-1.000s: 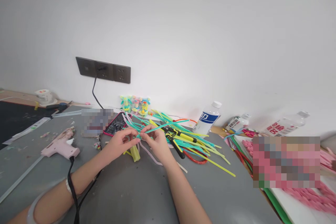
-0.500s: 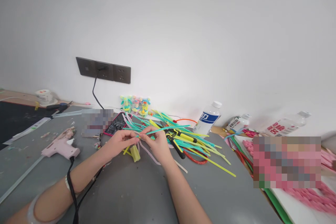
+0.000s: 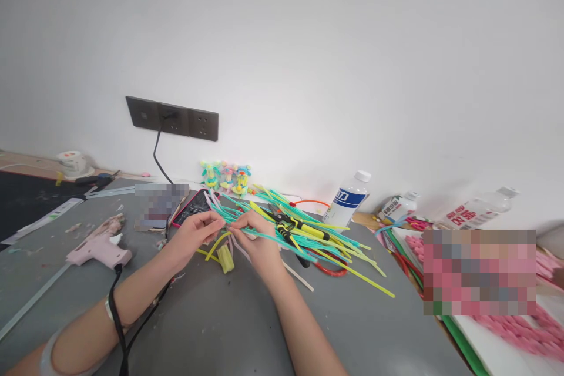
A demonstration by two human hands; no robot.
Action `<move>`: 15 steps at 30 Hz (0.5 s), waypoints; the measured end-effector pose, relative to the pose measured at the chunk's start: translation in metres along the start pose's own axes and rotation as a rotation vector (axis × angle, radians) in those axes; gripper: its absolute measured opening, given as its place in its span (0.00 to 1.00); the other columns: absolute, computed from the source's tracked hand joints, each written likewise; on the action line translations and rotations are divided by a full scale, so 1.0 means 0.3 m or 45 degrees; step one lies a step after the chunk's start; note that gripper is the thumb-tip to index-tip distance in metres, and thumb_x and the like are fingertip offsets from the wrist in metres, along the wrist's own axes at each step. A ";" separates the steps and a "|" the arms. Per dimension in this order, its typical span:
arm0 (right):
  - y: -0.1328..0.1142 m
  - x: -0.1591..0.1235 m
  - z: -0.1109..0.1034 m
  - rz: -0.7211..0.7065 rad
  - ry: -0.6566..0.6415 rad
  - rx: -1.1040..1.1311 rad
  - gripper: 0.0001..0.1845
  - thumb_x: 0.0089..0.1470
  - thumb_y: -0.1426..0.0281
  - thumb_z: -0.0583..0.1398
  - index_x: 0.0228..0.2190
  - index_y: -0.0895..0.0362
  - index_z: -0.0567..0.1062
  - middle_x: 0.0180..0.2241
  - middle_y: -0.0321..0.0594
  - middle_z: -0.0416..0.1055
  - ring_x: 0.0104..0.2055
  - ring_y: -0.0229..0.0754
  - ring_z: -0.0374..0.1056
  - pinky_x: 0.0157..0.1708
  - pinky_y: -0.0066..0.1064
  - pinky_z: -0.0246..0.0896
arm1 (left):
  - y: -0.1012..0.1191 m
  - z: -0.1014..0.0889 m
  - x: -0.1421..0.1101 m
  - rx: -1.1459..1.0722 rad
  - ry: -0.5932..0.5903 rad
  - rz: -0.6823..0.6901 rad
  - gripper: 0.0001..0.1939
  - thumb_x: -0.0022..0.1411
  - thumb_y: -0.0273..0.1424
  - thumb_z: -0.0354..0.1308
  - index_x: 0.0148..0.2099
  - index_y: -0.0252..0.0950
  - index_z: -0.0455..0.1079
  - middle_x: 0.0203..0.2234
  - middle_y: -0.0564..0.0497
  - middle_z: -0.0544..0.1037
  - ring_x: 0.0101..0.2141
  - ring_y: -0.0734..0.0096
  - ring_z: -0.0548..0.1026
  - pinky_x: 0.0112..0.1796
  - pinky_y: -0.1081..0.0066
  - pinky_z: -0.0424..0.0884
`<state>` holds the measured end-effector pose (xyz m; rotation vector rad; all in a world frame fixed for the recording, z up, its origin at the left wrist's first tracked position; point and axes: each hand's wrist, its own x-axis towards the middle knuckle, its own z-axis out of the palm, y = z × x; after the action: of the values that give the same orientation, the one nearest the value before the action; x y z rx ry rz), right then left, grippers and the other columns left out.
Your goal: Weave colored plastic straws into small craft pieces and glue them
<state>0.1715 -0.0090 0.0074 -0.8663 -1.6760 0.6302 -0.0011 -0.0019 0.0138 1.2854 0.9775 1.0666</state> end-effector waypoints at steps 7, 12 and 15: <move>0.011 -0.007 0.000 -0.115 -0.168 -0.147 0.08 0.59 0.68 0.57 0.36 0.54 0.77 0.33 0.43 0.76 0.35 0.45 0.72 0.36 0.35 0.67 | -0.016 -0.016 0.013 -0.079 0.054 0.006 0.19 0.51 0.46 0.63 0.31 0.34 0.69 0.20 0.57 0.63 0.21 0.78 0.58 0.24 0.76 0.53; 0.002 -0.012 -0.006 0.072 -0.162 -0.031 0.12 0.60 0.70 0.55 0.36 0.54 0.79 0.35 0.42 0.79 0.38 0.44 0.74 0.40 0.35 0.67 | -0.012 -0.015 0.010 -0.040 0.057 0.009 0.18 0.52 0.46 0.63 0.31 0.34 0.69 0.22 0.56 0.64 0.22 0.79 0.58 0.24 0.76 0.54; -0.016 -0.011 -0.012 0.156 -0.204 0.023 0.11 0.59 0.69 0.56 0.35 0.55 0.79 0.34 0.42 0.78 0.37 0.43 0.73 0.38 0.33 0.66 | -0.002 -0.005 0.005 -0.028 0.015 -0.002 0.18 0.52 0.46 0.62 0.29 0.34 0.69 0.22 0.56 0.67 0.22 0.79 0.58 0.24 0.76 0.54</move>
<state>0.1743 -0.0146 0.0101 -0.9310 -1.7669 0.8153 -0.0023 -0.0002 0.0131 1.2618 0.9729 1.0817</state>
